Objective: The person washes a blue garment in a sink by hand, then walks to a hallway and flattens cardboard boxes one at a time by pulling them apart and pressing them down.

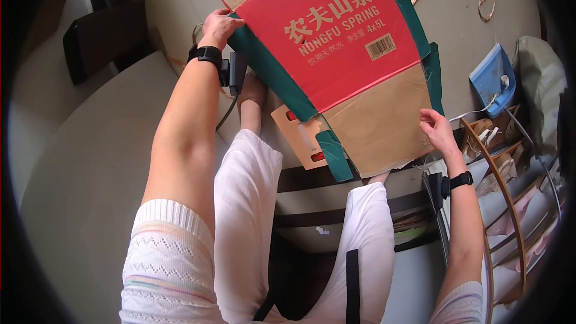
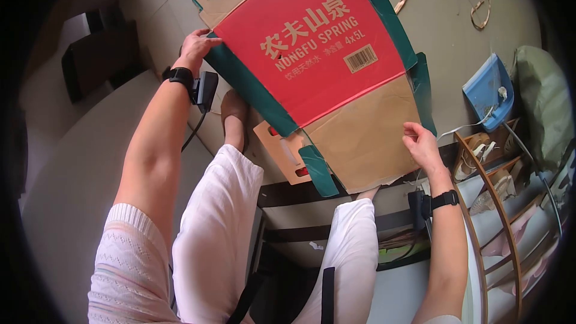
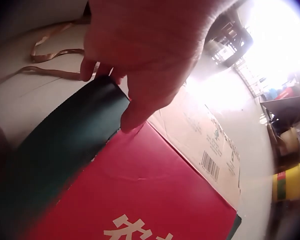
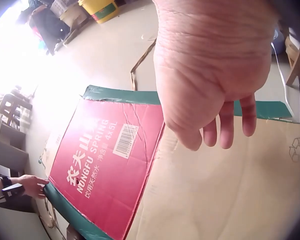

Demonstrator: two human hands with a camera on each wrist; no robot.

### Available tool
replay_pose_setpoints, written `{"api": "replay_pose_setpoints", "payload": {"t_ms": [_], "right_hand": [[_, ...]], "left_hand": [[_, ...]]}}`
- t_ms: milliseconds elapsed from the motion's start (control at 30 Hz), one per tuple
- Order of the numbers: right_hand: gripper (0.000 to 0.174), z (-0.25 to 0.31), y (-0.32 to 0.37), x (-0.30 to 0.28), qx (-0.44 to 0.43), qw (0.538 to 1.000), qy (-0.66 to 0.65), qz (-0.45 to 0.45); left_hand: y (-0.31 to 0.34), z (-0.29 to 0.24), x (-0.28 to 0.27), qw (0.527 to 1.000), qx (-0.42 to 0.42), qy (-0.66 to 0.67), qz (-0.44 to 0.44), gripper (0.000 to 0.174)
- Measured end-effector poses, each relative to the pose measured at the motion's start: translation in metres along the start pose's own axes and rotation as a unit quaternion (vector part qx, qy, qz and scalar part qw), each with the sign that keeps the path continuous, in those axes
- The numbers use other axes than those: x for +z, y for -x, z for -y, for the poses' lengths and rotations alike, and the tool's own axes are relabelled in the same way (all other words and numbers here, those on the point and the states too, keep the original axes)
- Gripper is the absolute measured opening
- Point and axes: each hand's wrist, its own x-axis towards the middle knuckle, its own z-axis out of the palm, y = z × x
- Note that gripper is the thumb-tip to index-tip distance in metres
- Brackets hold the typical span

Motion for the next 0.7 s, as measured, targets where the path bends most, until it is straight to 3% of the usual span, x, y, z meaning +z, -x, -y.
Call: {"api": "replay_pose_setpoints", "payload": {"t_ms": [133, 200, 267, 333, 400, 467, 533, 567, 600, 700], "right_hand": [[0.036, 0.055, 0.020, -0.016, -0.017, 0.999, 0.026, -0.008], [0.038, 0.107, 0.035, -0.027, -0.038, 0.997, 0.060, -0.022], [0.047, 0.167, 0.051, -0.036, -0.167, 0.973, 0.129, -0.098], [0.060, 0.224, 0.075, -0.051, -0.242, 0.935, 0.223, -0.132], [0.071, 0.275, 0.104, -0.068, -0.319, 0.890, 0.290, -0.151], [0.077, 0.317, 0.124, -0.081, -0.361, 0.854, 0.344, -0.150], [0.083, 0.340, 0.130, -0.082, -0.354, 0.842, 0.386, -0.133], [0.087, 0.346, 0.129, -0.080, -0.359, 0.826, 0.420, -0.114], [0.090, 0.348, 0.126, -0.078, -0.363, 0.809, 0.454, -0.093], [0.095, 0.338, 0.112, -0.061, -0.351, 0.800, 0.483, -0.060]], "left_hand": [[0.023, -0.013, -0.031, 0.990, 0.064, 0.094, 0.084, 0.050], [0.059, -0.040, -0.048, 0.961, 0.061, 0.224, 0.149, 0.032], [0.088, -0.053, -0.062, 0.959, 0.084, 0.224, 0.154, 0.025], [0.132, -0.065, -0.077, 0.959, 0.095, 0.185, 0.192, 0.019], [0.183, -0.075, -0.070, 0.925, 0.121, 0.298, 0.203, 0.017], [0.223, -0.086, -0.070, 0.932, 0.098, 0.268, 0.223, 0.016], [0.255, -0.095, -0.068, 0.895, 0.094, 0.328, 0.288, 0.015], [0.264, -0.096, -0.066, 0.928, 0.206, 0.184, 0.251, 0.013], [0.271, -0.096, -0.065, 0.917, 0.203, 0.194, 0.285, 0.030], [0.282, -0.105, -0.067, 0.895, 0.265, 0.204, 0.293, 0.031]]}}
